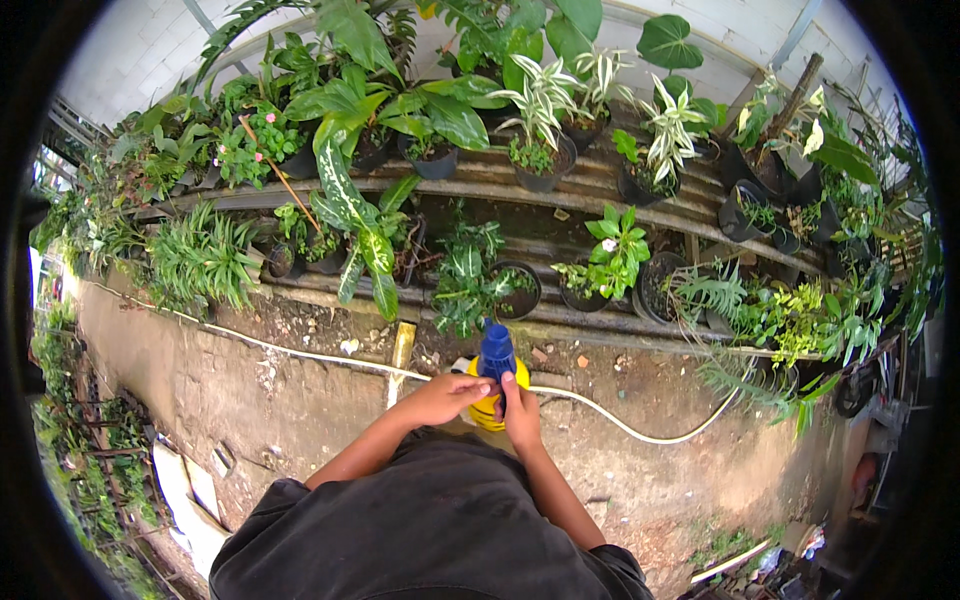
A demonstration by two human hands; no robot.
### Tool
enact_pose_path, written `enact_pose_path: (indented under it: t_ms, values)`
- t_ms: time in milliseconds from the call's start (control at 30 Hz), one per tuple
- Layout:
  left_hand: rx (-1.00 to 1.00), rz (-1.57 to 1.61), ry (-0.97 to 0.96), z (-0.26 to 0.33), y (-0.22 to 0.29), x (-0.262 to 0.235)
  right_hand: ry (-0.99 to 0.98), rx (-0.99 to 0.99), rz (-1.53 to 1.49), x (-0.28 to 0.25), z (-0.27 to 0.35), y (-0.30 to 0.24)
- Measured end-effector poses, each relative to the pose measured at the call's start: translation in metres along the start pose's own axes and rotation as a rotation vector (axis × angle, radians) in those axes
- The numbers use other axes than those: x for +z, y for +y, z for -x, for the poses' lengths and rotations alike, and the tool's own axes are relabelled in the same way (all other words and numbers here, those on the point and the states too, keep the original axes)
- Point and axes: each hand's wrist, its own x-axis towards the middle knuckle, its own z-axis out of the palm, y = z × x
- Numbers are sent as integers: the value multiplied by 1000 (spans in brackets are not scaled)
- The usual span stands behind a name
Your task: The person uses a yellow and blue handheld sprayer to mist water onto potted plants arranged on wooden shelves in a greenhouse. They walk along the aisle, repeatedly pumping the sprayer and directing the mist at different plants on both sides of the aisle.
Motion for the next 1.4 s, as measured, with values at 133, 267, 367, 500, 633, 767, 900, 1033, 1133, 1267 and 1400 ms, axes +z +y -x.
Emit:
enact_pose_path:
  t_ms: [133,267,367,500,633,767,900,1033,1133,1267,1400]
  values:
    - [4,56,60,8,-18,12,106,87,142,-32,-19,29]
    - [-38,88,4,17,-24,18,161,15,521,-67,-38,52]
    - [-100,62,-17,17,-22,20,196,-67,677,-84,-41,57]
    - [-66,35,-44,8,-18,20,169,-35,621,-97,-42,52]
    - [13,63,-71,-1,-10,14,158,53,606,-94,-48,53]
    - [23,40,-49,3,-1,-5,248,32,626,-85,-60,64]
    - [42,35,1,18,-3,-27,265,88,566,-75,-72,68]
    - [56,94,77,35,-19,-53,223,167,400,-56,-71,48]
    - [71,168,142,44,-32,-70,-7,36,567,-39,-56,18]
    - [77,232,182,53,-40,-86,-213,-178,783,-9,-29,-23]
    - [123,307,167,56,-39,-96,-276,-204,655,34,-33,-51]
